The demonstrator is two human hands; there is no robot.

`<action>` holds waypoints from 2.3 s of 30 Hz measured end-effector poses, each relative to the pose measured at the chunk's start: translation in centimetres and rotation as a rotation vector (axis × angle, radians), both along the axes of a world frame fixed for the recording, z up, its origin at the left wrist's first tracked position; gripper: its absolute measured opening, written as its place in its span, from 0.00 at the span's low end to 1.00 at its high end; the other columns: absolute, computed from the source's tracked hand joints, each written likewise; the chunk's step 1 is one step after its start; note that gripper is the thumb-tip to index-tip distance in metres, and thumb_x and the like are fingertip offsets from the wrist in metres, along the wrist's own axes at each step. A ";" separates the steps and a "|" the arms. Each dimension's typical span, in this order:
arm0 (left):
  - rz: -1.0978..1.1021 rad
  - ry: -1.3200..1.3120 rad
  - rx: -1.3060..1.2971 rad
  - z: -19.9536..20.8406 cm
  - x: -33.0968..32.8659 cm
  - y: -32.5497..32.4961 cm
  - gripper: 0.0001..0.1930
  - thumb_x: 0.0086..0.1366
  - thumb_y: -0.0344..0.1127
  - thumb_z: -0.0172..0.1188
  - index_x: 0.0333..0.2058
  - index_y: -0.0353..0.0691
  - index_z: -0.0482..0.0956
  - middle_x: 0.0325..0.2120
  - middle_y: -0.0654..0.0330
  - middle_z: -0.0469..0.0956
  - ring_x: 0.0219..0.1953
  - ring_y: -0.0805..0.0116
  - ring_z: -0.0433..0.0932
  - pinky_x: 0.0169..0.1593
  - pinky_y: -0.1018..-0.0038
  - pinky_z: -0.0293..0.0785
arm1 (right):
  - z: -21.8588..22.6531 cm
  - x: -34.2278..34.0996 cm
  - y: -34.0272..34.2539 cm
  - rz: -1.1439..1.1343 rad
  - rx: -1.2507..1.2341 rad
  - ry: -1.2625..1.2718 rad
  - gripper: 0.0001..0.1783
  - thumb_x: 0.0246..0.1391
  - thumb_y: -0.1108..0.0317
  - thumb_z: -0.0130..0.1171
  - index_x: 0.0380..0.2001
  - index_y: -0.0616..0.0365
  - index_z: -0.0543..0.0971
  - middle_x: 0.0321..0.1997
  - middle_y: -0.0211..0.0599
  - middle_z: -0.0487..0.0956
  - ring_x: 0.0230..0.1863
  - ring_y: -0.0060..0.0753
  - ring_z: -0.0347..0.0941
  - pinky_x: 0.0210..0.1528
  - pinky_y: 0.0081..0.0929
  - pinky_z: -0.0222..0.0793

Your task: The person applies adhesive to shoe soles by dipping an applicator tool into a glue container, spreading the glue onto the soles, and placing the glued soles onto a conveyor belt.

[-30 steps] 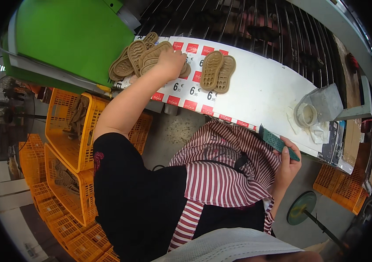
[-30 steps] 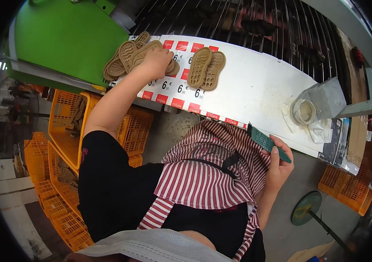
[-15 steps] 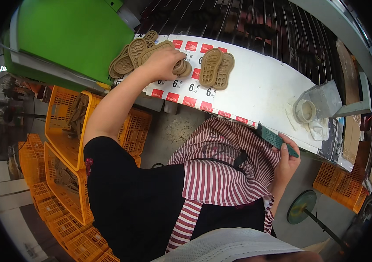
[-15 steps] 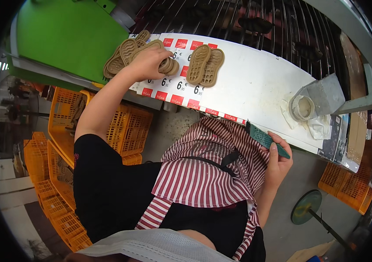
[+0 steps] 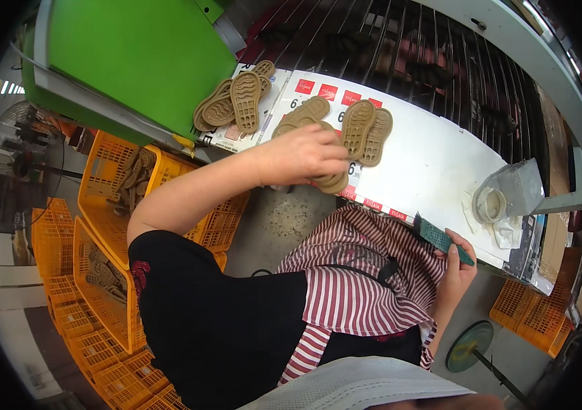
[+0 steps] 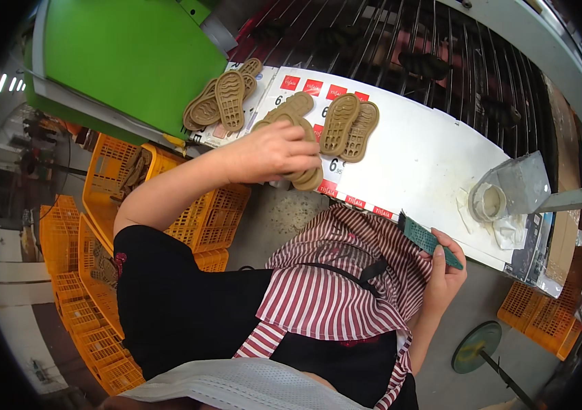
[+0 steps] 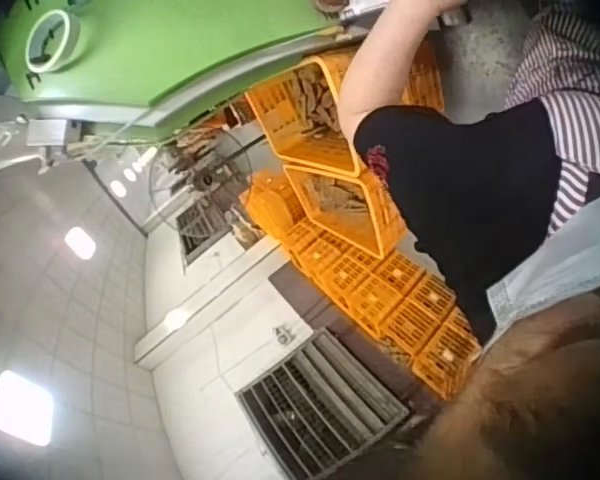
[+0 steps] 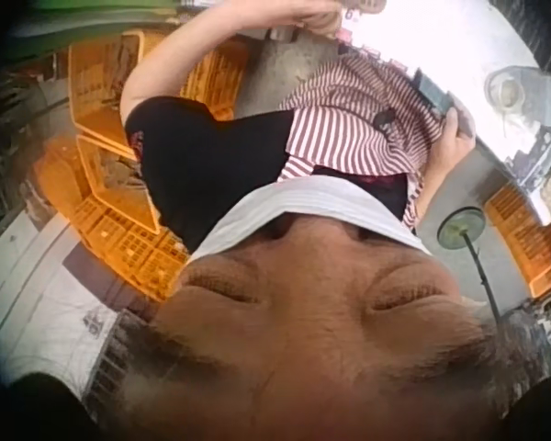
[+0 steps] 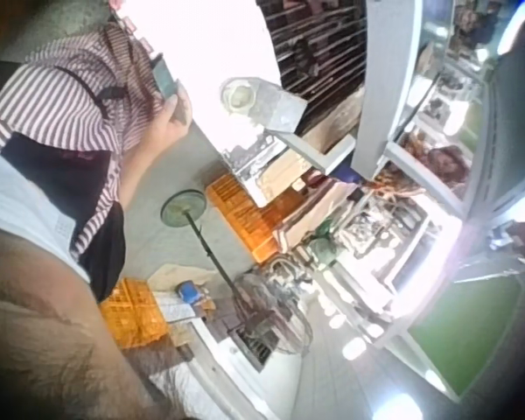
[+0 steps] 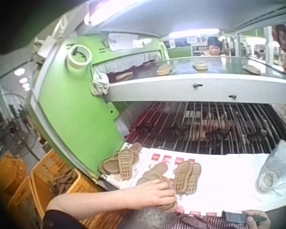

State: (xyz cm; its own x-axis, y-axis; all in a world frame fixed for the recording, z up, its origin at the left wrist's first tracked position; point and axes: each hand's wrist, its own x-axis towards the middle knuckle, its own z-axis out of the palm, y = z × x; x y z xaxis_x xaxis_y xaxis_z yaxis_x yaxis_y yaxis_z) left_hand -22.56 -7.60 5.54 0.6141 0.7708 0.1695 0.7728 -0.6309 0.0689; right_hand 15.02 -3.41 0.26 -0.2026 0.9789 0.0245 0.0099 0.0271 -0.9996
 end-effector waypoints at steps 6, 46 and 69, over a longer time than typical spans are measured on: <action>-0.075 0.081 0.099 -1.7 -2.8 1.6 0.20 0.49 0.32 0.57 0.44 0.49 0.70 0.45 0.65 0.71 0.41 0.68 0.69 0.45 0.71 0.66 | 0.1 -3.0 0.7 0.000 0.020 -0.039 0.11 0.57 0.75 0.50 0.42 0.69 0.72 0.46 0.51 0.75 0.39 0.27 0.74 0.36 0.17 0.74; 1.146 -1.149 -0.298 -11.6 -11.3 -3.9 0.17 0.60 0.36 0.58 0.45 0.32 0.73 0.28 0.63 0.73 0.28 0.78 0.70 0.29 0.80 0.69 | 1.0 -6.0 -2.5 0.030 0.008 -0.039 0.11 0.58 0.73 0.49 0.42 0.68 0.72 0.46 0.50 0.74 0.36 0.26 0.74 0.35 0.17 0.74; 0.765 -1.184 -0.173 -7.6 4.2 6.5 0.26 0.57 0.32 0.61 0.52 0.28 0.65 0.32 0.58 0.71 0.36 0.71 0.72 0.36 0.77 0.72 | -0.1 -3.2 1.7 -0.036 -0.001 0.001 0.10 0.55 0.77 0.50 0.41 0.69 0.73 0.46 0.46 0.75 0.38 0.27 0.74 0.35 0.17 0.74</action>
